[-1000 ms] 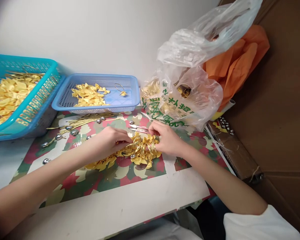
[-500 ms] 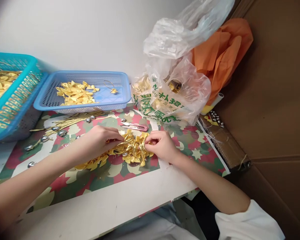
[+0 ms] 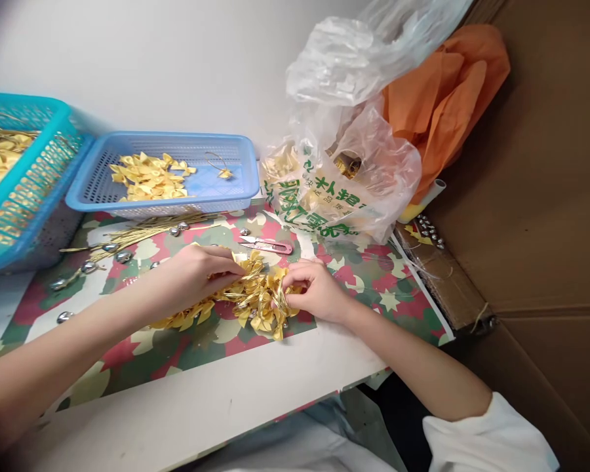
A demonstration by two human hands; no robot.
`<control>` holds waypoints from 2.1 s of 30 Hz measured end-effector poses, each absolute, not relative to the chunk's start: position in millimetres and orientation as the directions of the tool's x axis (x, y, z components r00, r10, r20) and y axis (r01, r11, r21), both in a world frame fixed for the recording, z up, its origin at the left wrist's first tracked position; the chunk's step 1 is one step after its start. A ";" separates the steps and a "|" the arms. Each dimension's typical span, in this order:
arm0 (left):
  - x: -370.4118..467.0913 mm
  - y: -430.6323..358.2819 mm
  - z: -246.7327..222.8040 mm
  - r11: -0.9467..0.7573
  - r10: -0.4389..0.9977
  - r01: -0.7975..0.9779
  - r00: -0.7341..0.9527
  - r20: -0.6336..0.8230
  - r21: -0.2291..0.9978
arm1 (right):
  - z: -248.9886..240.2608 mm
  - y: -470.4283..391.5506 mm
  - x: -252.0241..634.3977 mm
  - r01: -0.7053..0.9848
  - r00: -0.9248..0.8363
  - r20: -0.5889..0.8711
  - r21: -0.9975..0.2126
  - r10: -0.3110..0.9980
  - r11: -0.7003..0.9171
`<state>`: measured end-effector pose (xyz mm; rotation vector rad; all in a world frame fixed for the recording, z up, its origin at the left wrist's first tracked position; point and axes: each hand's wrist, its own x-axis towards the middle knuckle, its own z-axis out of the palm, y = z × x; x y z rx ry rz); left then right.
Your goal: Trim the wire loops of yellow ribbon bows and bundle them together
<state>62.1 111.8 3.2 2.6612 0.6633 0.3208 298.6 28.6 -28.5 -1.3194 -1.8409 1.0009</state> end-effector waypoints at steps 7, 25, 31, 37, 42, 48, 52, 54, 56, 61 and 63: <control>62.0 111.0 1.6 -0.831 0.473 0.386 0.869 0.144 0.401 | -27.1 24.3 297.8 0.423 -0.287 0.084 -0.883 0.954 0.205; 62.5 110.8 1.2 -0.817 0.489 0.379 0.855 0.175 0.435 | -19.4 -6.5 284.8 0.716 -0.235 0.097 -0.655 0.967 0.239; 61.5 111.6 1.6 -0.819 0.489 0.385 0.857 0.165 0.426 | -15.7 -4.8 286.1 0.581 -0.106 0.006 -0.811 0.994 0.067; 61.0 115.4 2.6 -0.807 0.493 0.390 0.858 0.141 0.444 | -5.3 -2.2 295.4 0.242 0.031 -0.214 -0.946 0.976 -0.215; 60.2 119.1 2.6 -0.821 0.453 0.358 0.883 0.125 0.444 | 4.9 0.0 302.2 0.278 0.152 -0.234 -0.922 0.960 -0.268; 59.8 120.7 -0.5 -0.826 0.427 0.330 0.895 0.126 0.457 | 11.3 8.9 311.7 0.295 0.208 -0.291 -0.892 0.934 -0.343; 61.1 120.5 0.3 -0.827 0.429 0.330 0.893 0.132 0.456 | 16.0 12.6 315.5 0.151 0.186 -0.423 -0.879 0.887 -0.452; 61.7 120.2 1.7 -0.826 0.431 0.329 0.892 0.138 0.458 | 18.9 14.2 318.5 0.098 0.183 -0.466 -0.867 0.866 -0.488; 62.2 120.0 2.9 -0.827 0.432 0.321 0.888 0.155 0.462 | 21.8 16.3 321.8 0.010 0.197 -0.490 -0.865 0.849 -0.502; 62.9 119.8 2.2 -0.833 0.426 0.298 0.883 0.197 0.466 | 21.1 15.4 315.3 -0.268 0.357 -0.476 -0.876 0.804 -0.400; 62.8 119.8 1.6 -0.833 0.424 0.291 0.882 0.205 0.471 | 15.6 9.2 303.4 -0.274 0.391 -0.454 -0.888 0.801 -0.370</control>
